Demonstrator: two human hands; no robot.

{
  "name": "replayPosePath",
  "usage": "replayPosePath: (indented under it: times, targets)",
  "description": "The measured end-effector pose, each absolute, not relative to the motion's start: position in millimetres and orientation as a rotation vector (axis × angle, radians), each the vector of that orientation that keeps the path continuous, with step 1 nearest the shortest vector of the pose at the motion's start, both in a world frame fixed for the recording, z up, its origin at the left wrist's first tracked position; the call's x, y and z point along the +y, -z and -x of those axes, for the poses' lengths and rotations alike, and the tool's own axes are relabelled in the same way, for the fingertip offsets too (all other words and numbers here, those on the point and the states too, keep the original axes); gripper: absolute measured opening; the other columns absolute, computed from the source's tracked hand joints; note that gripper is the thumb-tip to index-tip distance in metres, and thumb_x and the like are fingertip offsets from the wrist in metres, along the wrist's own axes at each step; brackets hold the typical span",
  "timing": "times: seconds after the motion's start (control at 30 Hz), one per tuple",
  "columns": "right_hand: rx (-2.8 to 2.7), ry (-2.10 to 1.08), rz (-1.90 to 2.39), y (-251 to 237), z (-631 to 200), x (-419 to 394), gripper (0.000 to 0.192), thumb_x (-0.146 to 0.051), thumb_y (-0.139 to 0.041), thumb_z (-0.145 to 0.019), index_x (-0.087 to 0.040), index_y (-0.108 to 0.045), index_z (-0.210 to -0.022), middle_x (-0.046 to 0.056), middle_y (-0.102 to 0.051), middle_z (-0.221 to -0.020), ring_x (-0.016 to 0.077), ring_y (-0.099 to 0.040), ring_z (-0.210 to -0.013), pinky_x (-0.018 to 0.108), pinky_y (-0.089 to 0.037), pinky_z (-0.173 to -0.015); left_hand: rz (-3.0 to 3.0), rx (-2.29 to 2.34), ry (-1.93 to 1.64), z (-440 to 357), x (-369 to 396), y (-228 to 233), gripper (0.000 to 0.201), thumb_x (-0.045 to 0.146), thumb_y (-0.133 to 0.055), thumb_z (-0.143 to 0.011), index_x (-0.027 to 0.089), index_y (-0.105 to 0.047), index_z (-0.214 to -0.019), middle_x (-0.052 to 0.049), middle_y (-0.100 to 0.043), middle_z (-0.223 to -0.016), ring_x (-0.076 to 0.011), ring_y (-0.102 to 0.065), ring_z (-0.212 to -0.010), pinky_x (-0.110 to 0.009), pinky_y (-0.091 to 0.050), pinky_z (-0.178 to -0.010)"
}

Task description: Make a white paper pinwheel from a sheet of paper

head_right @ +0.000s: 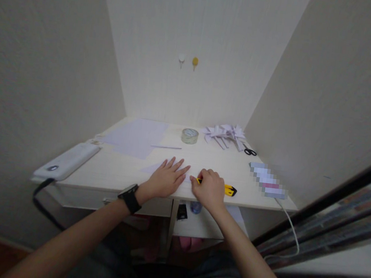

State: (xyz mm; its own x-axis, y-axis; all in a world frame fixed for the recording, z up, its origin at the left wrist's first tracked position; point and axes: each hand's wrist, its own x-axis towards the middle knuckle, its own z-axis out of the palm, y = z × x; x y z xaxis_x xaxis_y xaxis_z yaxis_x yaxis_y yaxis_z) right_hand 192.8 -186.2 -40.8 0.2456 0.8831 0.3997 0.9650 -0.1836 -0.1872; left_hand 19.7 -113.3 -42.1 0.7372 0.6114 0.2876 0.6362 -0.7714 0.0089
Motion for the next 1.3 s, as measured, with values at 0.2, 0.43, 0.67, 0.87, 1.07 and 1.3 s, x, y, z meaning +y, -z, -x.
replayPosePath:
  times: [0.2,0.43,0.67,0.87,1.07,1.3]
  targets:
    - [-1.733,0.335,2.072,44,-193,-187,0.029,-0.046,-0.057,-0.090,-0.021,-0.061,-0.075,0.007,-0.066,-0.082,0.0237,-0.060,-0.080,0.033,-0.034,-0.067,2.904,-0.928,0.328,15,-91,32,0.051,0.043,-0.024,-0.103,0.033,-0.036,-0.152,-0.001,-0.030,-0.161,-0.0346,-0.020,-0.150,-0.061,-0.019,-0.118]
    - [-1.782,0.371,1.956,48,-198,-186,0.029,-0.044,-0.056,-0.090,-0.021,-0.061,-0.073,0.008,-0.065,-0.078,0.0223,-0.058,-0.076,0.032,-0.034,-0.064,2.914,-1.132,0.275,18,-83,38,0.059,0.056,-0.023,-0.100,0.031,-0.037,-0.152,-0.005,-0.030,-0.161,-0.0369,-0.022,-0.149,-0.060,-0.020,-0.117]
    - [-1.801,0.337,1.972,46,-197,-187,0.030,-0.045,-0.056,-0.091,-0.021,-0.061,-0.074,0.008,-0.064,-0.079,0.0232,-0.058,-0.077,0.033,-0.036,-0.068,2.929,-1.055,0.265,15,-85,39,0.058,0.049,-0.020,-0.102,0.024,-0.038,-0.152,-0.006,-0.029,-0.162,-0.0332,-0.022,-0.150,-0.055,-0.020,-0.119]
    - [-1.803,0.324,1.951,46,-198,-189,0.033,-0.047,-0.054,-0.092,-0.021,-0.061,-0.073,0.008,-0.064,-0.079,0.0243,-0.058,-0.079,0.034,-0.037,-0.069,2.891,-1.083,0.276,13,-88,43,0.066,0.057,-0.016,-0.100,0.023,-0.035,-0.153,-0.007,-0.030,-0.161,-0.0340,-0.024,-0.149,-0.054,-0.019,-0.120]
    - [-1.849,0.295,1.823,50,-204,-190,0.034,-0.048,-0.055,-0.093,-0.021,-0.061,-0.074,0.008,-0.063,-0.078,0.0238,-0.058,-0.080,0.035,-0.040,-0.073,2.903,-1.090,0.247,13,-88,42,0.069,0.062,-0.017,-0.099,0.024,-0.034,-0.154,-0.007,-0.029,-0.162,-0.0342,-0.023,-0.149,-0.055,-0.017,-0.119]
    - [-1.916,0.085,1.668,49,-217,-191,0.020,-0.039,-0.063,-0.088,-0.019,-0.065,-0.082,0.009,-0.065,-0.087,0.0245,-0.058,-0.087,0.036,-0.044,-0.080,2.893,-1.095,0.251,13,-87,43,0.065,0.059,-0.019,-0.099,0.026,-0.034,-0.154,-0.006,-0.029,-0.162,-0.0341,-0.024,-0.149,-0.054,-0.018,-0.119]
